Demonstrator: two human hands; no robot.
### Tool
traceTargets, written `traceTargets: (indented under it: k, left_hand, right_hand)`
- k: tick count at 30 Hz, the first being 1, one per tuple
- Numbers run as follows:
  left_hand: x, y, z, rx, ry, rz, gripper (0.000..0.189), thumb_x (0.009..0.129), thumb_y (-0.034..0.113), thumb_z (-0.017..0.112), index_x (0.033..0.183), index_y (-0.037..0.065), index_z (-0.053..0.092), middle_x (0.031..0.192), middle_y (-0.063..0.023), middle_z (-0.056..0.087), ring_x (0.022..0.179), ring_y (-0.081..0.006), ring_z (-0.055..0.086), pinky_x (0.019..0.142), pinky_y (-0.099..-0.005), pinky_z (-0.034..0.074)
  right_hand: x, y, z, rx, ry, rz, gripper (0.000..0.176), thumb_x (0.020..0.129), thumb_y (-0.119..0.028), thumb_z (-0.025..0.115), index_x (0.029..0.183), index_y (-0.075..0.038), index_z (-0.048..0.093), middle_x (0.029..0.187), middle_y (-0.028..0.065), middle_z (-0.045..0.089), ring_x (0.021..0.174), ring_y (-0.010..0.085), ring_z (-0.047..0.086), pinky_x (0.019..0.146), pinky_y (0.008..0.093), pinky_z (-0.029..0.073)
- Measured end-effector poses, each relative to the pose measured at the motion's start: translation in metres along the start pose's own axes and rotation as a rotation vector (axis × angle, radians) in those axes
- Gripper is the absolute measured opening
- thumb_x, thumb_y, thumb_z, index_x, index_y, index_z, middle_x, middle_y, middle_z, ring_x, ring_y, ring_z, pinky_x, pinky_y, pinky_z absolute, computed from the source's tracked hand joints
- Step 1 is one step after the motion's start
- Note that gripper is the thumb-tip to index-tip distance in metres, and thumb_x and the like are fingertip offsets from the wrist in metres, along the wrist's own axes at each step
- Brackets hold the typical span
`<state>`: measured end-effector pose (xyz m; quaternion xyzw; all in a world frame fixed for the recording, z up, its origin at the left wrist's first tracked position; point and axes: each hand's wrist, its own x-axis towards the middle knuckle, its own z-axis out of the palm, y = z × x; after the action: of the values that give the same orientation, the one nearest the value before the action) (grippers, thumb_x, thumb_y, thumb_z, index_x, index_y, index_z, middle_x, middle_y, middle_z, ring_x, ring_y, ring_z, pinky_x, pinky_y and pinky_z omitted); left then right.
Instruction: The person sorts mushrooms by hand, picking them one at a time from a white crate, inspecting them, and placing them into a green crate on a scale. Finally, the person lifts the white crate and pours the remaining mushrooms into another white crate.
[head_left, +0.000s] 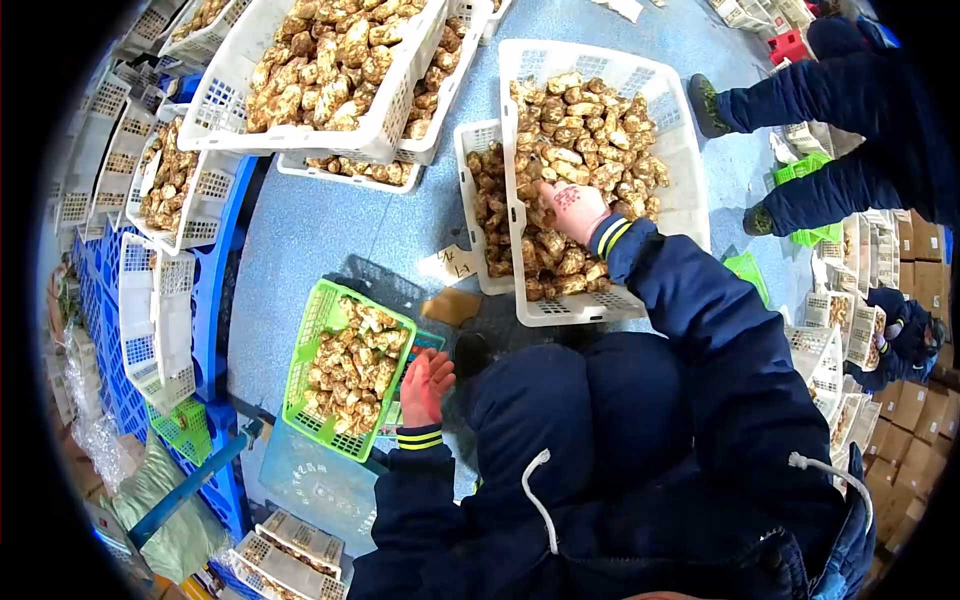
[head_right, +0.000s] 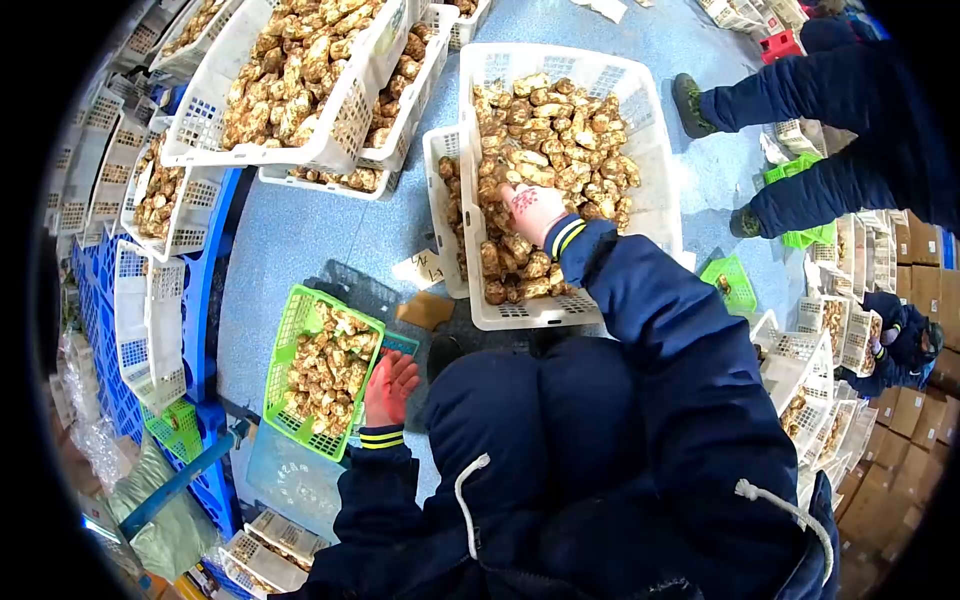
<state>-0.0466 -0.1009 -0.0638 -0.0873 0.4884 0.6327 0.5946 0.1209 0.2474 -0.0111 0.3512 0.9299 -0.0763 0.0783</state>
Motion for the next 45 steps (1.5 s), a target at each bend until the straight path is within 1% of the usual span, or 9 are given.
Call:
traceTargets:
  k: [12, 16, 18, 22, 26, 30, 34, 38, 45]
  left_hand:
    - [0.0, -0.006, -0.007, 0.024, 0.091, -0.02, 0.042, 0.087, 0.032, 0.05, 0.115, 0.002, 0.045, 0.105, -0.0141, 0.055, 0.089, -0.0232, 0.057, 0.073, -0.0338, 0.048]
    - [0.005, -0.005, -0.019, 0.101, 0.137, -0.025, 0.056, 0.087, 0.048, 0.043, 0.124, 0.006, 0.041, 0.122, -0.0124, 0.047, 0.104, -0.0247, 0.048, 0.088, -0.0379, 0.04]
    - [0.005, -0.005, -0.024, 0.081, 0.135, -0.029, 0.057, 0.087, 0.048, 0.042, 0.125, 0.006, 0.04, 0.123, -0.0117, 0.047, 0.104, -0.0252, 0.049, 0.088, -0.0371, 0.04]
    - [0.003, -0.005, -0.028, -0.011, 0.166, -0.008, 0.048, 0.086, 0.041, 0.049, 0.116, 0.005, 0.046, 0.108, -0.0138, 0.055, 0.092, -0.0233, 0.055, 0.078, -0.0352, 0.045]
    - [0.006, -0.01, -0.026, -0.006, 0.146, -0.019, 0.047, 0.086, 0.04, 0.049, 0.118, 0.005, 0.045, 0.108, -0.0137, 0.055, 0.093, -0.0247, 0.055, 0.079, -0.0362, 0.045]
    - [0.011, -0.015, -0.018, -0.01, 0.141, -0.04, 0.047, 0.087, 0.04, 0.049, 0.118, 0.006, 0.043, 0.112, -0.0149, 0.052, 0.097, -0.0256, 0.053, 0.079, -0.0365, 0.045]
    - [0.001, -0.005, -0.021, 0.081, 0.098, 0.003, 0.05, 0.087, 0.044, 0.044, 0.12, 0.007, 0.045, 0.116, -0.011, 0.053, 0.101, -0.0249, 0.052, 0.085, -0.0363, 0.042]
    - [-0.002, 0.004, -0.033, 0.077, 0.137, 0.0, 0.051, 0.087, 0.044, 0.045, 0.119, 0.004, 0.045, 0.116, -0.0127, 0.052, 0.099, -0.0244, 0.053, 0.085, -0.0363, 0.042]
    - [0.001, 0.0, -0.012, 0.036, 0.017, -0.006, 0.041, 0.088, 0.031, 0.047, 0.117, 0.003, 0.045, 0.108, -0.0127, 0.056, 0.09, -0.022, 0.057, 0.077, -0.0335, 0.046]
  right_hand:
    - [-0.005, 0.002, -0.008, -0.022, 0.232, -0.287, 0.026, 0.076, -0.021, 0.057, 0.098, -0.009, 0.054, 0.089, 0.0115, 0.055, 0.086, 0.0274, 0.055, 0.072, 0.0366, 0.047]
    - [-0.001, -0.018, -0.003, -0.145, -0.125, -0.095, 0.043, 0.067, -0.027, 0.066, 0.102, -0.008, 0.052, 0.1, 0.01, 0.053, 0.093, 0.0259, 0.05, 0.079, 0.0386, 0.041]
    - [0.005, 0.0, 0.001, -0.197, -0.031, -0.051, 0.02, 0.075, -0.017, 0.055, 0.094, -0.01, 0.055, 0.084, 0.006, 0.057, 0.084, 0.0235, 0.055, 0.069, 0.0357, 0.045]
    - [0.013, 0.051, -0.037, -0.204, 0.203, 0.262, 0.029, 0.072, -0.019, 0.06, 0.097, -0.008, 0.054, 0.085, 0.008, 0.056, 0.084, 0.0228, 0.055, 0.07, 0.0331, 0.045]
    - [0.005, 0.068, -0.056, -0.361, 0.553, 0.118, 0.034, 0.071, -0.018, 0.061, 0.101, -0.005, 0.051, 0.095, 0.0116, 0.054, 0.088, 0.0243, 0.053, 0.075, 0.0329, 0.044]
    - [0.003, 0.006, -0.029, 0.034, -0.215, -0.166, 0.022, 0.073, -0.017, 0.059, 0.093, -0.009, 0.058, 0.105, 0.0086, 0.051, 0.096, 0.028, 0.049, 0.078, 0.0377, 0.042]
    - [0.001, 0.002, 0.013, -0.231, 0.169, -0.437, 0.013, 0.07, -0.019, 0.059, 0.081, -0.012, 0.06, 0.092, 0.004, 0.052, 0.091, 0.0231, 0.049, 0.073, 0.0346, 0.043]
    - [0.003, 0.012, 0.003, -0.366, -0.117, -0.367, 0.015, 0.07, -0.015, 0.055, 0.083, -0.012, 0.061, 0.098, 0.0028, 0.052, 0.098, 0.0219, 0.046, 0.079, 0.0366, 0.04]
    - [-0.027, 0.054, -0.057, -0.168, 0.232, -0.203, 0.027, 0.071, -0.017, 0.059, 0.097, -0.01, 0.057, 0.103, 0.0104, 0.053, 0.108, 0.0271, 0.046, 0.089, 0.0394, 0.038]
